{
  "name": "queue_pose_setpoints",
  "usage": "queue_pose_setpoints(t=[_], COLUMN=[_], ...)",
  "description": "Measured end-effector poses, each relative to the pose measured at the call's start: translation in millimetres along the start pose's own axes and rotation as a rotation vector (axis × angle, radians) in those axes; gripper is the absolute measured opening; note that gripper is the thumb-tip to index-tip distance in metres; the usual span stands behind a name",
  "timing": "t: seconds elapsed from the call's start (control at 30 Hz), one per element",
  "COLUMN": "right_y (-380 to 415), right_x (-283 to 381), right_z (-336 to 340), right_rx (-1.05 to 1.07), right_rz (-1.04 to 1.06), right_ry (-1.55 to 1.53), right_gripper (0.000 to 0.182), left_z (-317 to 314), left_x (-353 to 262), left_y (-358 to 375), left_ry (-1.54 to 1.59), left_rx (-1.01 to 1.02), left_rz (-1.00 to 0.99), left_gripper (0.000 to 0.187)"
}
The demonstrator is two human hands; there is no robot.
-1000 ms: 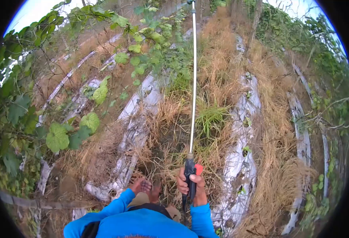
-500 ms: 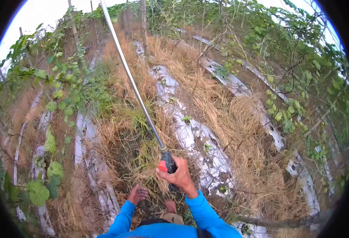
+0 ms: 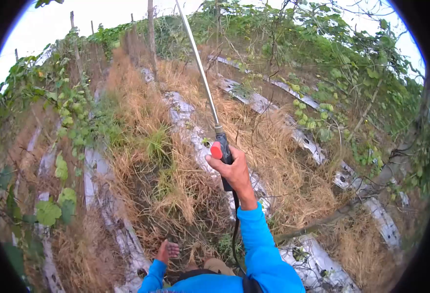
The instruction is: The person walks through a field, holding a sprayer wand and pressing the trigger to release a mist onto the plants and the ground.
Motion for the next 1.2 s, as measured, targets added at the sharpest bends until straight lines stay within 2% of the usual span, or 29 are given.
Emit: queue_pose_setpoints(t=[0.13, 0.2, 0.37, 0.47, 0.5, 0.57, 0.73, 0.83, 0.97, 1.07, 1.2], right_y=[22, 35, 87, 117, 127, 145, 199, 248, 322, 392, 478], right_x=[12, 13, 14, 11, 19, 37, 58, 79, 76, 81, 90], right_z=[47, 72, 150, 183, 193, 209, 237, 246, 260, 255, 252], right_rx=[-0.059, -0.055, -0.019, 0.008, -0.001, -0.001, -0.022, -0.048, -0.137, -0.154, -0.165], right_rz=[0.049, 0.086, 0.141, 0.142, 0.152, 0.115, 0.088, -0.002, 0.058, -0.03, -0.078], right_ry=[0.062, -0.019, 0.129, 0.11, 0.124, 0.13, 0.149, 0.116, 0.169, 0.275, 0.234], right_gripper=[0.031, 0.031, 0.032, 0.034, 0.034, 0.035, 0.035, 0.033, 0.033, 0.033, 0.03], left_z=[-37, -60, -119, -149, -159, -170, -201, -203, -211, -211, -204], left_x=[37, 57, 132, 184, 196, 216, 226, 235, 251, 278, 329], left_y=[20, 39, 89, 118, 129, 151, 204, 220, 251, 279, 324], left_ry=[0.011, -0.007, 0.12, 0.131, 0.149, 0.108, -0.02, -0.02, -0.003, -0.004, -0.023], left_rx=[0.028, -0.025, -0.001, 0.012, 0.061, 0.033, -0.057, 0.0, 0.0, 0.043, 0.052], left_rz=[-0.043, -0.079, -0.11, -0.007, 0.011, 0.017, 0.008, -0.035, -0.078, -0.106, -0.065], left_gripper=[0.07, 0.069, 0.066, 0.067, 0.069, 0.069, 0.071, 0.069, 0.064, 0.065, 0.068])
Point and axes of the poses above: each hand's wrist, its own y-axis away from the middle knuckle, its own z-axis out of the back of the hand, x = y × z, the point moved 3 cm from there along -y, towards the middle knuckle, and after that the axes turned 2 degrees about z, right-handed, at the moved point
